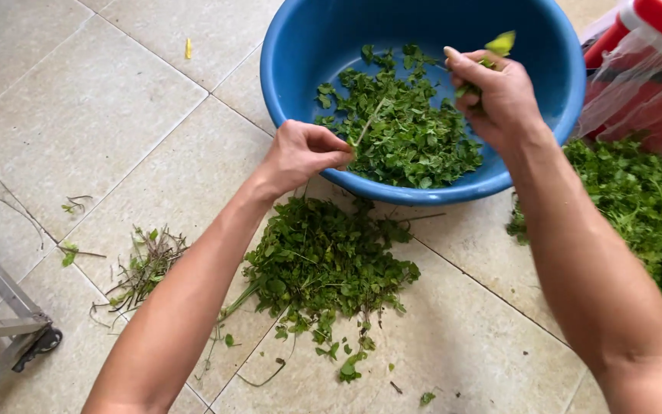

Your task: The person picks individual herb leaves from stems and places the leaves into a plastic basin while sitting on the floor.

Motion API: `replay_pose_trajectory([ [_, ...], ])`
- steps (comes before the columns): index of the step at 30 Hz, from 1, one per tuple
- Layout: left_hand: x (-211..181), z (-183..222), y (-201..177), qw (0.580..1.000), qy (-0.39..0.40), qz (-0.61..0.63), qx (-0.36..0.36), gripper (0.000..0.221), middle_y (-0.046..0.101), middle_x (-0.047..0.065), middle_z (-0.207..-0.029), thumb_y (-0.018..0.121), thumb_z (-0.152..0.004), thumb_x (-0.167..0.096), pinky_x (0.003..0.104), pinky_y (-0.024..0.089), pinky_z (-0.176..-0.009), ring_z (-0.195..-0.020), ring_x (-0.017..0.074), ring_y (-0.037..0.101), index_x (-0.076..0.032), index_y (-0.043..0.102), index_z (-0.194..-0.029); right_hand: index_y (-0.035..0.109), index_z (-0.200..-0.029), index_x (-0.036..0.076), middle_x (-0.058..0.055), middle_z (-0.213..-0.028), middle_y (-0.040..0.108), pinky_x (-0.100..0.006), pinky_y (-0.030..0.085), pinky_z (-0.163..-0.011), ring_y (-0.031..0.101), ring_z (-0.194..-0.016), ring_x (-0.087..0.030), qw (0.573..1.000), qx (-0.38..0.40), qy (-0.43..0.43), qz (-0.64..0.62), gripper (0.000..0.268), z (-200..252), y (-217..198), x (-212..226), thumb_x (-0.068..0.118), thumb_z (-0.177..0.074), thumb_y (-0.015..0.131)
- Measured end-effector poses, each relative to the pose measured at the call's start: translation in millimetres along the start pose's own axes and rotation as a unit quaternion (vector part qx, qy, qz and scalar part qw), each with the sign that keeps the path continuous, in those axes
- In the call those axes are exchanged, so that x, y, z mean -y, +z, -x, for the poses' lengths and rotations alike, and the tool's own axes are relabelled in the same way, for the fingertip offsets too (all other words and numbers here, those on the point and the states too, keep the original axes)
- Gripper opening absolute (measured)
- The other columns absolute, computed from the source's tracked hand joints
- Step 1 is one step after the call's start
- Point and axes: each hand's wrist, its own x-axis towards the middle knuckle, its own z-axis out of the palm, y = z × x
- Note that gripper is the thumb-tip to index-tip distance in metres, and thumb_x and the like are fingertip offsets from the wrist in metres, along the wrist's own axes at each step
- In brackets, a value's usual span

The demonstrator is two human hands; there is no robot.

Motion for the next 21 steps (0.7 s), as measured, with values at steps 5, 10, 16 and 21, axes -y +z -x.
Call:
replay_pose_trajectory([
  [5,4,9,11,0.993,-0.007,0.078,-0.088,0.026,0.079,0.011,-0.093,0.085,-0.084,-0.011,0.027,0.066,-0.076,-0.083,0.0131,0.078,-0.001,0.07,-0.104,0.064,-0.121,-0.006,-0.019,-0.109,0.063,-0.035,0.048,-0.074,0.059,-0.092,-0.024,0.87,0.024,-0.162,0.465,0.053,-38,-61,-72,0.036,-0.098,0.085],
  [10,2,7,24,0.986,0.002,0.087,-0.144,0.04,0.078,0.012,-0.099,0.088,-0.081,-0.013,0.025,0.067,-0.079,-0.088,0.0144,0.078,-0.004,0.064,-0.112,0.068,-0.134,-0.002,-0.025,-0.127,0.066,-0.044,0.047,-0.096,0.061,-0.117,-0.033,0.786,-0.003,-0.188,0.589,0.048,25,45,-48,0.037,-0.106,0.067],
  [16,-5,15,34,0.971,-0.002,0.203,-0.125,0.048,0.079,0.015,-0.104,0.087,-0.083,-0.014,0.027,0.064,-0.084,-0.094,0.0172,0.077,-0.001,0.06,-0.12,0.072,-0.123,0.008,-0.005,-0.107,0.075,-0.029,0.055,-0.092,0.068,-0.102,-0.011,0.974,0.1,0.014,0.205,0.04,49,94,-60,0.039,-0.103,0.056],
  [21,-22,33,15,0.969,-0.064,0.226,-0.078,0.039,0.077,0.005,-0.101,0.076,-0.091,-0.029,0.025,0.062,-0.068,-0.084,0.0109,0.074,-0.007,0.068,-0.123,0.072,-0.111,0.005,0.001,-0.093,0.071,-0.023,0.051,-0.077,0.061,-0.084,-0.005,0.953,0.119,-0.04,0.276,0.033,52,92,-57,0.034,-0.107,0.056],
])
